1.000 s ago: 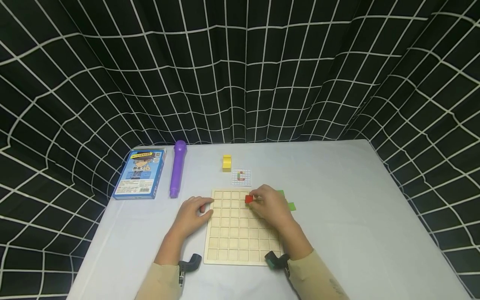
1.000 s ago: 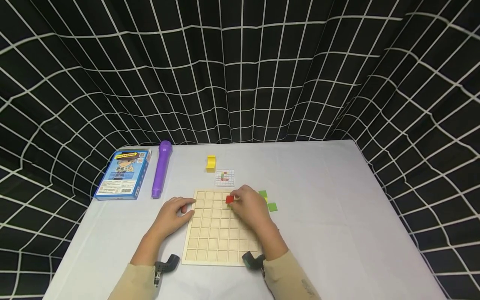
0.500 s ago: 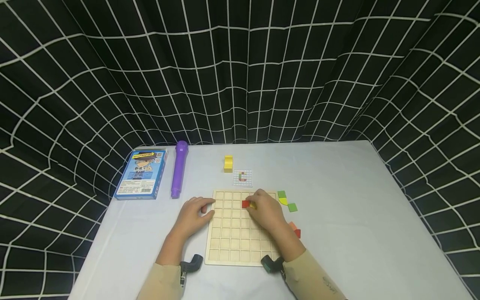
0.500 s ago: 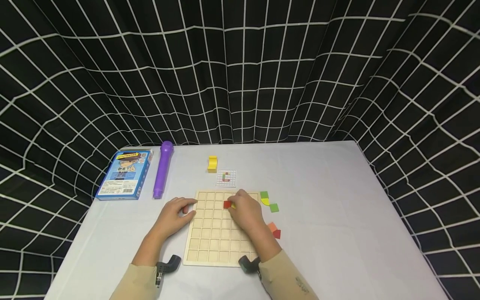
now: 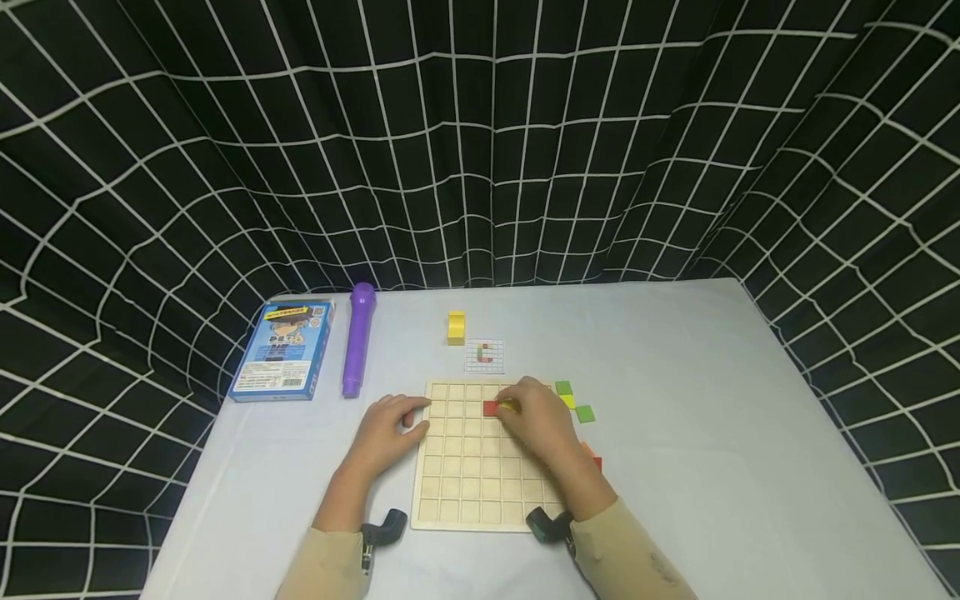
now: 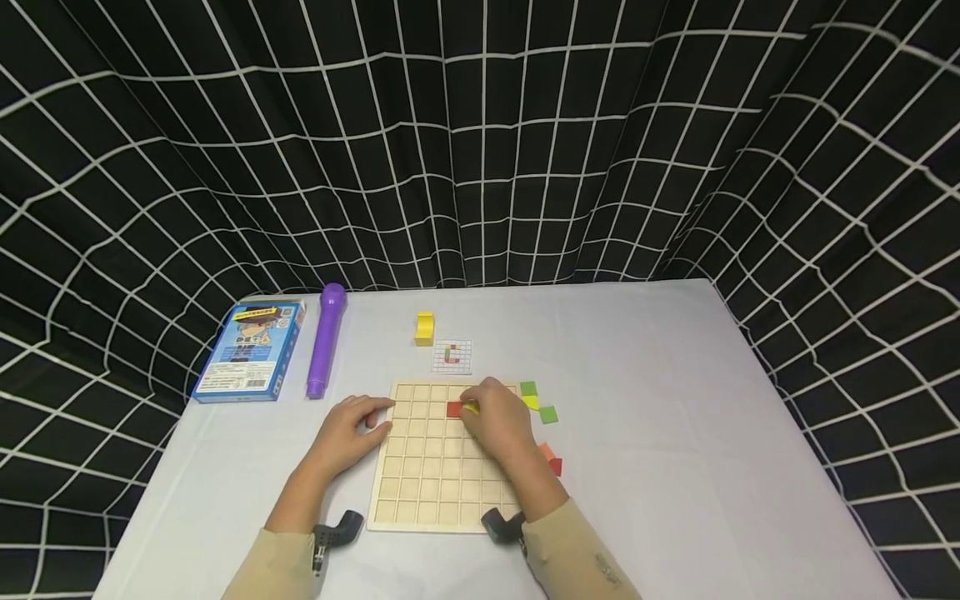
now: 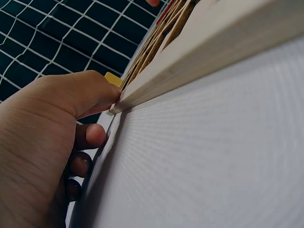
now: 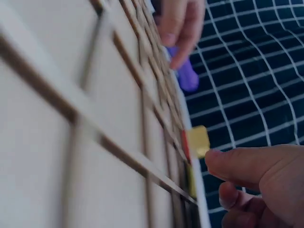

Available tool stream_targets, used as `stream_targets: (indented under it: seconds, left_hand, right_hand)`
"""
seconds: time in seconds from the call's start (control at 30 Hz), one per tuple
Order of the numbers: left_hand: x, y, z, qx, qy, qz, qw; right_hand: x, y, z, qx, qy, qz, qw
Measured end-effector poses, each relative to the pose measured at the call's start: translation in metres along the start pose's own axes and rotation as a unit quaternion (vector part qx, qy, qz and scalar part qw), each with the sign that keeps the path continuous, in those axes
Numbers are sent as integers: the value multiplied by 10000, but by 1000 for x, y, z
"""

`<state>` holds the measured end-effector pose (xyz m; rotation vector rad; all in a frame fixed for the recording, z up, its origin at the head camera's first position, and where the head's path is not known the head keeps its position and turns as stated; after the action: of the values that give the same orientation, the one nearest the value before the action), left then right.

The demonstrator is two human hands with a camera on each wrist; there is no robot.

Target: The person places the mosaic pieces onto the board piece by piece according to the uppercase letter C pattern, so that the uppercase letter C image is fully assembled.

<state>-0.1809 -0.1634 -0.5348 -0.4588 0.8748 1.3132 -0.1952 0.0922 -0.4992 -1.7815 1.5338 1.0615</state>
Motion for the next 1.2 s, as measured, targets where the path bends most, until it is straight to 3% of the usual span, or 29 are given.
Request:
stream_targets:
  seconds: [0.3,0.5,0.73,1.03,1.2]
  left_hand:
    - [0,0,0,48,12,37,10000]
    - [-1,1,1,103,27,64,9999]
    - [-1,1,1,82,26,58,9999]
    - [1,1,-2,-34,6,-16,10000]
    - [0,1,-2,-28,-1,-16,10000]
  right_hand:
    - [-41,-2,35,611,224,-60,9979]
    - [-56,-5,66,1225,-53,-217,9922]
    - [-53,-4,82,1435,-201,-414,9886]
    - [-45,-3,81,1470,40,-870,9853]
    - [-44,-3,82,1474,-108,-946,9845]
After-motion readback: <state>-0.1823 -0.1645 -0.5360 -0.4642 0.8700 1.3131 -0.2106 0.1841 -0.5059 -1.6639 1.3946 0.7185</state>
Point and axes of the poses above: each hand's wrist, its own y-axis towards the middle knuckle, its own x-axis out of the palm, z = x × y, the point moved 6 cm from there along y, towards the middle knuckle
